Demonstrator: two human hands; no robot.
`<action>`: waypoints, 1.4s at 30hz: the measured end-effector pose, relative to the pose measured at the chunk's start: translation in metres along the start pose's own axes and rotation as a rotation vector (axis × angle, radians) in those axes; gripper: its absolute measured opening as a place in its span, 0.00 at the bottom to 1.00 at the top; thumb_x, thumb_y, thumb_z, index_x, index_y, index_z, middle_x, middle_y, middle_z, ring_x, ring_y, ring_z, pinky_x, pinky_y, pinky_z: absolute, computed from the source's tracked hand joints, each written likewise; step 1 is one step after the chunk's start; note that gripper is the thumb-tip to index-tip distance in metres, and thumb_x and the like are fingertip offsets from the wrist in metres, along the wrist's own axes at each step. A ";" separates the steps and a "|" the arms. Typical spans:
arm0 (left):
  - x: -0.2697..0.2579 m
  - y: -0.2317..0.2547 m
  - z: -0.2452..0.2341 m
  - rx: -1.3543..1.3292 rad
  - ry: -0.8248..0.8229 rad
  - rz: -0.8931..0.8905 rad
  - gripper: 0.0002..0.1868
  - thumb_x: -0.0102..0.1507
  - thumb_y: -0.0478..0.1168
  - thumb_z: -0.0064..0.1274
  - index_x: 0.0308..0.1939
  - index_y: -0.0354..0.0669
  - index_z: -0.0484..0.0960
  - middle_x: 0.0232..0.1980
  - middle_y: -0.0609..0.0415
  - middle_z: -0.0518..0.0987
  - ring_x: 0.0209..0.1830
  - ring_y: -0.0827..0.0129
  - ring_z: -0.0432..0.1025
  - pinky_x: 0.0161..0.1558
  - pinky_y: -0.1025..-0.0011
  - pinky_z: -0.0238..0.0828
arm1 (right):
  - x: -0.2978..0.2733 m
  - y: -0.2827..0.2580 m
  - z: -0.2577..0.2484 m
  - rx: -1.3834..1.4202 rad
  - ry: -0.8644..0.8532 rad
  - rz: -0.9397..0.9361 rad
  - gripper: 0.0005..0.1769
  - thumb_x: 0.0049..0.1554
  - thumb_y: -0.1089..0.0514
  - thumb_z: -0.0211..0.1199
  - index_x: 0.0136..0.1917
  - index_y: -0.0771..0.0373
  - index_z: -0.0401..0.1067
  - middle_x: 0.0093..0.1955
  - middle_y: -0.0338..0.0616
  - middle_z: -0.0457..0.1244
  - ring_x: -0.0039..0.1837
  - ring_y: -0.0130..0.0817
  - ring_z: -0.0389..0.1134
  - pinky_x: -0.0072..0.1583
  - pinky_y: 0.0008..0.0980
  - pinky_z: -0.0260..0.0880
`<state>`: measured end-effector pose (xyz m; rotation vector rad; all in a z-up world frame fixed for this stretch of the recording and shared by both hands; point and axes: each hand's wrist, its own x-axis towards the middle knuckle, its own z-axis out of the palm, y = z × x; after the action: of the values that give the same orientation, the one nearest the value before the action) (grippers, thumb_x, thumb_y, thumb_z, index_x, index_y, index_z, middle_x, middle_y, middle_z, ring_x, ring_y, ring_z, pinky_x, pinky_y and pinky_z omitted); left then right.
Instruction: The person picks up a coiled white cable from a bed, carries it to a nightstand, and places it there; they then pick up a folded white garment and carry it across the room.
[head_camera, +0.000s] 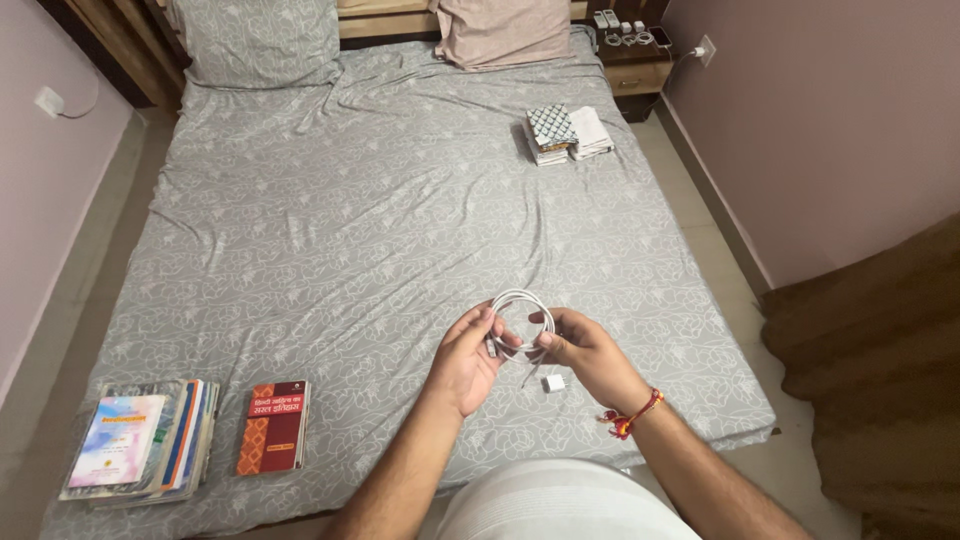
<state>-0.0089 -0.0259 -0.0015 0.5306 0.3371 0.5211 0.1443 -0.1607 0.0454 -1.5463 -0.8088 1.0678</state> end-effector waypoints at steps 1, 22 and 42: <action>0.001 0.000 0.000 -0.012 -0.008 -0.013 0.09 0.72 0.41 0.44 0.49 0.39 0.74 0.35 0.56 0.72 0.39 0.65 0.74 0.50 0.61 0.71 | 0.000 0.000 0.000 0.021 -0.011 -0.001 0.22 0.62 0.55 0.57 0.66 0.68 0.68 0.51 0.44 0.69 0.52 0.30 0.73 0.56 0.33 0.78; 0.008 0.018 0.014 0.007 -0.090 -0.081 0.19 0.74 0.37 0.37 0.67 0.32 0.66 0.36 0.55 0.75 0.46 0.58 0.79 0.54 0.61 0.74 | 0.019 0.015 -0.029 0.351 -0.016 -0.170 0.24 0.57 0.67 0.66 0.65 0.69 0.66 0.51 0.48 0.68 0.51 0.33 0.70 0.53 0.35 0.74; 0.010 0.014 0.042 0.518 0.035 0.042 0.30 0.69 0.30 0.40 0.77 0.40 0.58 0.53 0.42 0.80 0.50 0.65 0.79 0.49 0.68 0.85 | 0.026 0.006 -0.028 0.366 0.255 -0.017 0.19 0.58 0.64 0.66 0.62 0.75 0.75 0.51 0.49 0.71 0.51 0.31 0.72 0.54 0.32 0.74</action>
<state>0.0120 -0.0262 0.0389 1.0319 0.4992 0.4833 0.1801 -0.1488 0.0358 -1.3253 -0.4229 0.9230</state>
